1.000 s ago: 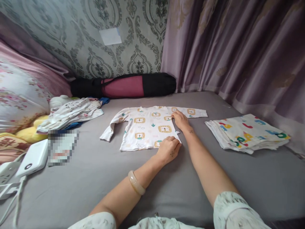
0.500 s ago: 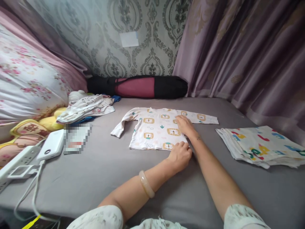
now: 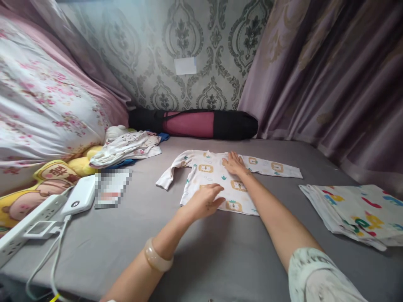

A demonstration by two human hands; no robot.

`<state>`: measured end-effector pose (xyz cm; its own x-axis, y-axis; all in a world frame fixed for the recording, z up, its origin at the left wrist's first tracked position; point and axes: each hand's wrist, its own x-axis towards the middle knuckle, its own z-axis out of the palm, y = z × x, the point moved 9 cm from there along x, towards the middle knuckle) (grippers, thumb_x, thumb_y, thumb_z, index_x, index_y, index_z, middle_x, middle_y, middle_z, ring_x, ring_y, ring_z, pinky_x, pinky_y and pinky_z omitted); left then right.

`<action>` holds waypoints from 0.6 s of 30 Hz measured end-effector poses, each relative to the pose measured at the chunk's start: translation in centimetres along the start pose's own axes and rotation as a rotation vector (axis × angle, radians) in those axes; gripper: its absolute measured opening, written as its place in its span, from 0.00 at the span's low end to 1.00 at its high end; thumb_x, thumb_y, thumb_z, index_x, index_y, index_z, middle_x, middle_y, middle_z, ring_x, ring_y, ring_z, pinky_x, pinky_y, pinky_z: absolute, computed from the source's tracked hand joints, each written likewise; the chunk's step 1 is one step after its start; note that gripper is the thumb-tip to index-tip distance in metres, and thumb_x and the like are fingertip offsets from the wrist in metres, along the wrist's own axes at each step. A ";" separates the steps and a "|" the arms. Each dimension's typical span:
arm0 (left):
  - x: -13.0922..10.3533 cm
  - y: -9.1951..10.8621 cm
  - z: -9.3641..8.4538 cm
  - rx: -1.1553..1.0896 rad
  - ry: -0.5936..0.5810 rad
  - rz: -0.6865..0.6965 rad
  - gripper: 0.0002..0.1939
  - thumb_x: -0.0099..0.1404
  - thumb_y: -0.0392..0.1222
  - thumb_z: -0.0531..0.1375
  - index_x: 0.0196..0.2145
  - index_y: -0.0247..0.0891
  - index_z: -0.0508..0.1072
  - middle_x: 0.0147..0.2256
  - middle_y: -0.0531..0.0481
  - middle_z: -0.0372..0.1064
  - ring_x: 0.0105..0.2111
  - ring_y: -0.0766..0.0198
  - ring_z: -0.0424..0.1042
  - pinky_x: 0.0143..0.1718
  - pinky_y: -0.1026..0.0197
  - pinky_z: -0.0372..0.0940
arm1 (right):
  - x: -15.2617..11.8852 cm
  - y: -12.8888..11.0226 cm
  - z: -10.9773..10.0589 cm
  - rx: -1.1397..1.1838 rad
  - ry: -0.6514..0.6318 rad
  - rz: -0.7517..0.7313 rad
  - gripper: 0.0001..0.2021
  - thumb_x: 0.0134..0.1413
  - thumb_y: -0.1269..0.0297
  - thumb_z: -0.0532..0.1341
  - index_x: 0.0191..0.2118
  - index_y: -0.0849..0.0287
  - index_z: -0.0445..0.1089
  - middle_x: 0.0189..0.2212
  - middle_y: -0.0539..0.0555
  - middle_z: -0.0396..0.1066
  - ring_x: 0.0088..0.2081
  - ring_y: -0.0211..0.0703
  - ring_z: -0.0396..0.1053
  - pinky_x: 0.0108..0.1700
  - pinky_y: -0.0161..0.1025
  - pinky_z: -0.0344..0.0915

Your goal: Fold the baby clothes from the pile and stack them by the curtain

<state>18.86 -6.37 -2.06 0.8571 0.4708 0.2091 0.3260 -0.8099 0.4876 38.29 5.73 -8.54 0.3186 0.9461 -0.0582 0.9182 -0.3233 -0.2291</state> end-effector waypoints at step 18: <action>-10.0 -22.6 -9.4 -0.009 0.221 -0.963 0.15 0.58 0.53 0.58 0.31 0.37 0.70 0.26 0.50 0.69 0.28 0.60 0.69 0.28 0.64 0.57 | 1.3 -13.3 1.7 0.041 0.096 -0.251 0.18 0.66 0.64 0.47 0.55 0.61 0.64 0.58 0.62 0.62 0.58 0.54 0.57 0.58 0.46 0.54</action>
<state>-0.79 10.52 -7.23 0.1337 0.9828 -0.1272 0.8412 -0.0447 0.5389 26.11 11.26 -7.27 0.1050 0.9897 0.0973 0.9616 -0.0761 -0.2638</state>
